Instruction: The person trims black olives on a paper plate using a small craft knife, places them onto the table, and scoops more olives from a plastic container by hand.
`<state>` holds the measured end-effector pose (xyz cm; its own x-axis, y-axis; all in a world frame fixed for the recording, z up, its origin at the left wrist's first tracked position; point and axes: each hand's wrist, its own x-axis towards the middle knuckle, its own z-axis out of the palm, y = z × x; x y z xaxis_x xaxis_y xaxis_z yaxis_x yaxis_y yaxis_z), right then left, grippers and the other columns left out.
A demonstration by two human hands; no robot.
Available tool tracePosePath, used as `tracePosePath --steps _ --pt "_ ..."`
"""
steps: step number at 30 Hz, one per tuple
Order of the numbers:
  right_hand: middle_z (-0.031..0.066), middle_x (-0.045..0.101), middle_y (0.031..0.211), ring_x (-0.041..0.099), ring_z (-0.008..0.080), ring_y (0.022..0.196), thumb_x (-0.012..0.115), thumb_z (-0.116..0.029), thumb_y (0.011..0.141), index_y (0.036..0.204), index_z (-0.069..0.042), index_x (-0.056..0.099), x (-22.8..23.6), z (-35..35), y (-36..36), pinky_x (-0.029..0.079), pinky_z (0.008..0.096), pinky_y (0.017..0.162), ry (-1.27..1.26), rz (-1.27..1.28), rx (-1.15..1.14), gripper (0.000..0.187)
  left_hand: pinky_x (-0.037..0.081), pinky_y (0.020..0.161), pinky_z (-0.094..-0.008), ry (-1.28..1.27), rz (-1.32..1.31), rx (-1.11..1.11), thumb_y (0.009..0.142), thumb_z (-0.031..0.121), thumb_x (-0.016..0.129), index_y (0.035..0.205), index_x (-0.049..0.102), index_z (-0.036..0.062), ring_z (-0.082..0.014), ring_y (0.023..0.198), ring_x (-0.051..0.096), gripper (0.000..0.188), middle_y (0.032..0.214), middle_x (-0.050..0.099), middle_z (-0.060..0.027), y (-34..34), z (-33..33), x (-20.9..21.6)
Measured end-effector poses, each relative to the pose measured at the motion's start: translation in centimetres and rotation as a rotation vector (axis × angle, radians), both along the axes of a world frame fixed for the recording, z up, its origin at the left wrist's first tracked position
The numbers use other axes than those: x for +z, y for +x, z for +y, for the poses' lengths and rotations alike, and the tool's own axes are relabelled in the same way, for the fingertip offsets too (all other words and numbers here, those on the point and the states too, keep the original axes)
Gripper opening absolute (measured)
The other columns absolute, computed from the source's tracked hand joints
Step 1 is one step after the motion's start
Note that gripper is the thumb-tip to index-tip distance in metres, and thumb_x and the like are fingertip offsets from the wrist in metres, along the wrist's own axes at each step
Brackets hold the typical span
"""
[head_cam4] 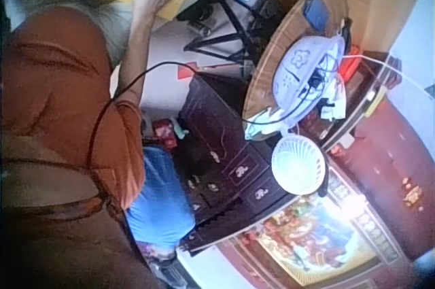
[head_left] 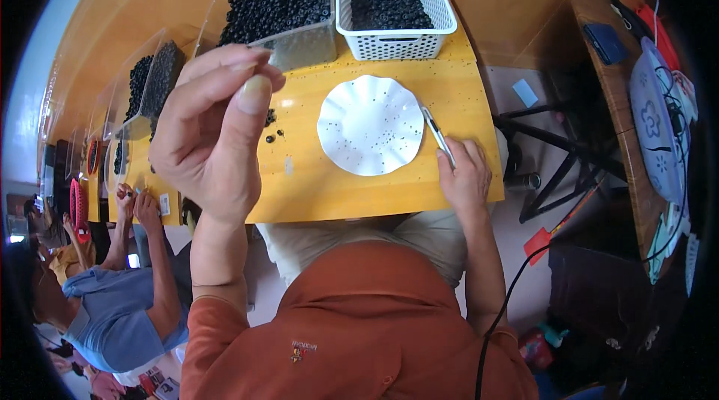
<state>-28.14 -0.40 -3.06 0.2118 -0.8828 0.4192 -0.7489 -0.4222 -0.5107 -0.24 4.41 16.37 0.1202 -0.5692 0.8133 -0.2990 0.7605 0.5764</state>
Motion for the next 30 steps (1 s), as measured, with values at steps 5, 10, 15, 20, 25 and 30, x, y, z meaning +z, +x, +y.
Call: tracePosePath --steps 5,10,15,20,25,30 --pt "0.0117 0.06 0.09 0.06 0.0337 0.088 0.069 -0.017 0.083 0.105 -0.008 0.068 0.0 0.1 0.1 0.049 0.0445 0.076 -0.02 0.006 0.018 0.023 0.052 0.076 -0.0247 0.171 -0.011 0.243 0.088 -0.005 0.066 0.1 0.066 -0.0037 -0.0157 0.09 0.064 0.012 0.108 0.065 -0.0141 1.6 1.0 -3.6" --pt "0.0118 0.06 0.091 0.06 0.0337 0.088 0.069 -0.016 0.084 0.105 -0.007 0.067 0.1 0.4 0.0 0.049 0.0447 0.076 -0.033 0.027 -0.01 0.023 0.052 0.08 -0.0249 0.342 -0.143 0.545 0.085 -0.003 0.07 0.098 0.067 -0.0022 -0.0153 0.091 0.064 0.013 0.101 0.067 -0.0113 6.3 4.1 -10.6" --pt "0.0122 0.06 0.091 0.06 0.0339 0.087 0.067 -0.016 0.086 0.104 -0.006 0.067 0.0 0.4 0.2 0.049 0.0438 0.075 -0.04 0.035 0.019 0.021 0.052 0.086 -0.0327 0.542 -0.272 0.749 0.08 0.005 0.077 0.104 0.066 -0.0008 -0.0245 0.097 0.065 0.027 0.104 0.067 -0.0134 9.3 8.5 -16.3" --pt "0.013 0.059 0.089 0.059 0.0343 0.085 0.066 -0.016 0.087 0.103 -0.005 0.067 0.0 0.4 0.3 0.048 0.0441 0.072 -0.027 0.075 0.028 0.02 0.044 0.1 -0.039 0.618 -0.471 0.812 0.073 0.009 0.081 0.12 0.06 0.0 -0.0324 0.117 0.056 0.052 0.122 0.06 -0.0174 9.0 9.5 -16.8" --pt "0.0135 0.058 0.088 0.059 0.0344 0.083 0.067 -0.015 0.086 0.1 -0.003 0.066 0.2 0.4 0.6 0.047 0.0443 0.071 -0.046 0.094 0.036 0.018 0.041 0.105 -0.0418 0.695 -0.461 0.754 0.069 0.015 0.085 0.132 0.05 0.0008 -0.0362 0.125 0.049 0.073 0.132 0.053 -0.0204 9.1 8.6 -17.7" --pt "0.0139 0.058 0.088 0.059 0.0343 0.083 0.066 -0.015 0.086 0.1 -0.003 0.066 0.1 0.5 0.8 0.047 0.0447 0.071 -0.066 0.107 0.029 0.018 0.039 0.107 -0.0449 0.702 -0.563 0.746 0.068 0.028 0.088 0.139 0.042 -0.001 -0.0412 0.128 0.045 0.089 0.136 0.047 -0.0265 9.6 5.3 -18.0"
